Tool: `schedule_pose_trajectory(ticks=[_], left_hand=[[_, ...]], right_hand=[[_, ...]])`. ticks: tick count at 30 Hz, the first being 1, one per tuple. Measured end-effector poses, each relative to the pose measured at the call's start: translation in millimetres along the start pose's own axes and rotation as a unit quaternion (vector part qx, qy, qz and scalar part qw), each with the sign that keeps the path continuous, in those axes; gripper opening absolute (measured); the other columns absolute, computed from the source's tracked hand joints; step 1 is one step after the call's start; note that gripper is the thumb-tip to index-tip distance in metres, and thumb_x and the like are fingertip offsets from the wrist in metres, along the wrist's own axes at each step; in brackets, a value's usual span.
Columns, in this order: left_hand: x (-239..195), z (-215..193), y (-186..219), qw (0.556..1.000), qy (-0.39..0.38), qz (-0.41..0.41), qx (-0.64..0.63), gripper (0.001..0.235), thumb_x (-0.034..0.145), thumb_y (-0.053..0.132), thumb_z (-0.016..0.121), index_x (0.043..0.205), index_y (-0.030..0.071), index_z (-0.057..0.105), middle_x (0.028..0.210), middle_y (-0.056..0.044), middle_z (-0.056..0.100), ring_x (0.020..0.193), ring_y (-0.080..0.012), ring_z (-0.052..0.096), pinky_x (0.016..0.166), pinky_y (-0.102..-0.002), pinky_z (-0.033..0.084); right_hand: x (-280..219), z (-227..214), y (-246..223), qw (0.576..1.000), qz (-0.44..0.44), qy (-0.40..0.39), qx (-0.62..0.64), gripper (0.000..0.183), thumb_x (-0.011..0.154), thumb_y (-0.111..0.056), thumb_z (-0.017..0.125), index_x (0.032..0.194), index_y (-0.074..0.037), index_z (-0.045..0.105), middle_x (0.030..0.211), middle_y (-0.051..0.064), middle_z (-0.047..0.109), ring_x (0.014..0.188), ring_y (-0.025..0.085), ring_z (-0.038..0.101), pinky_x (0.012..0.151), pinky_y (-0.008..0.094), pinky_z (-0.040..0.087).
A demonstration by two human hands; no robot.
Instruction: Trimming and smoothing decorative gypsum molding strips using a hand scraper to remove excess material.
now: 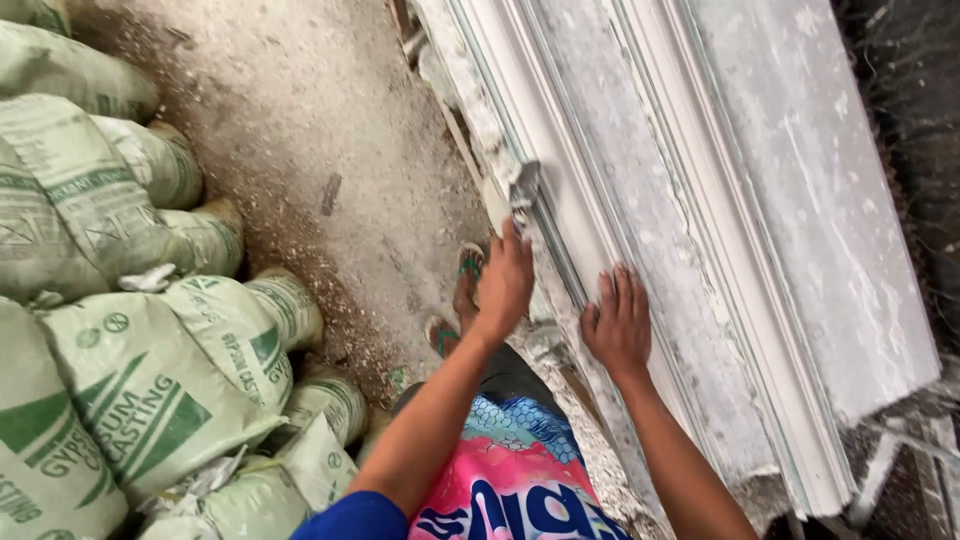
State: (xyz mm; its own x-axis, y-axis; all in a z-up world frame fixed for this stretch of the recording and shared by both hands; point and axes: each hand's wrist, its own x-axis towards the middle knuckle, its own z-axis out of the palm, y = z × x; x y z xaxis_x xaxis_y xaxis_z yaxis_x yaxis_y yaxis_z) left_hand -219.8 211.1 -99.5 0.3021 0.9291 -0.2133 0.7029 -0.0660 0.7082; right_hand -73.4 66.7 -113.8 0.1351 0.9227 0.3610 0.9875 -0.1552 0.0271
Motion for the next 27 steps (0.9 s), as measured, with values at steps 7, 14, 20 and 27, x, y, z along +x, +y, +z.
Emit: schedule_pose_trajectory(ticks=[7,14,20,27], left_hand=[[144.4,-40.0,-23.3,0.998,0.019,-0.019,-0.06,0.05,0.11,0.032,0.042,0.15,0.002,0.044,0.105,-0.025,0.065,0.084,-0.0522,0.071,0.057,-0.058,0.057],[154.2,-50.9,-34.9,0.998,0.011,0.022,-0.055,0.057,0.103,0.024,0.054,0.15,-0.005,0.039,0.116,-0.034,0.061,0.093,-0.0579,0.067,0.067,-0.065,0.058],[151.5,-65.9,-18.2,0.999,-0.023,-0.028,-0.02,0.059,0.108,0.03,0.042,0.161,0.008,0.028,0.122,-0.026,0.061,0.09,-0.0479,0.071,0.069,-0.056,0.062],[266.2,-98.5,-41.3,0.996,0.087,0.029,0.007,0.05,0.105,0.024,0.056,0.148,0.0,0.049,0.102,-0.025,0.065,0.086,-0.0466,0.072,0.06,-0.055,0.059]], right_hand=[[3.3,6.6,4.8,1.0,0.001,-0.015,0.022,0.054,0.096,-0.028,0.053,0.144,-0.002,0.056,0.145,0.025,0.054,0.135,0.043,0.054,0.112,0.054,0.044],[83.3,29.2,2.4,0.986,0.011,-0.031,0.163,0.055,0.097,-0.025,0.054,0.146,-0.003,0.046,0.149,0.026,0.044,0.138,0.05,0.043,0.112,0.063,0.037],[252.3,95.2,-38.6,0.976,-0.026,-0.051,0.212,0.052,0.098,-0.02,0.058,0.146,-0.003,0.047,0.147,0.029,0.043,0.14,0.054,0.038,0.111,0.068,0.035],[324.3,113.0,-74.5,0.994,-0.011,-0.054,0.096,0.052,0.1,-0.022,0.06,0.149,-0.006,0.052,0.156,0.027,0.042,0.146,0.044,0.04,0.117,0.062,0.031]])
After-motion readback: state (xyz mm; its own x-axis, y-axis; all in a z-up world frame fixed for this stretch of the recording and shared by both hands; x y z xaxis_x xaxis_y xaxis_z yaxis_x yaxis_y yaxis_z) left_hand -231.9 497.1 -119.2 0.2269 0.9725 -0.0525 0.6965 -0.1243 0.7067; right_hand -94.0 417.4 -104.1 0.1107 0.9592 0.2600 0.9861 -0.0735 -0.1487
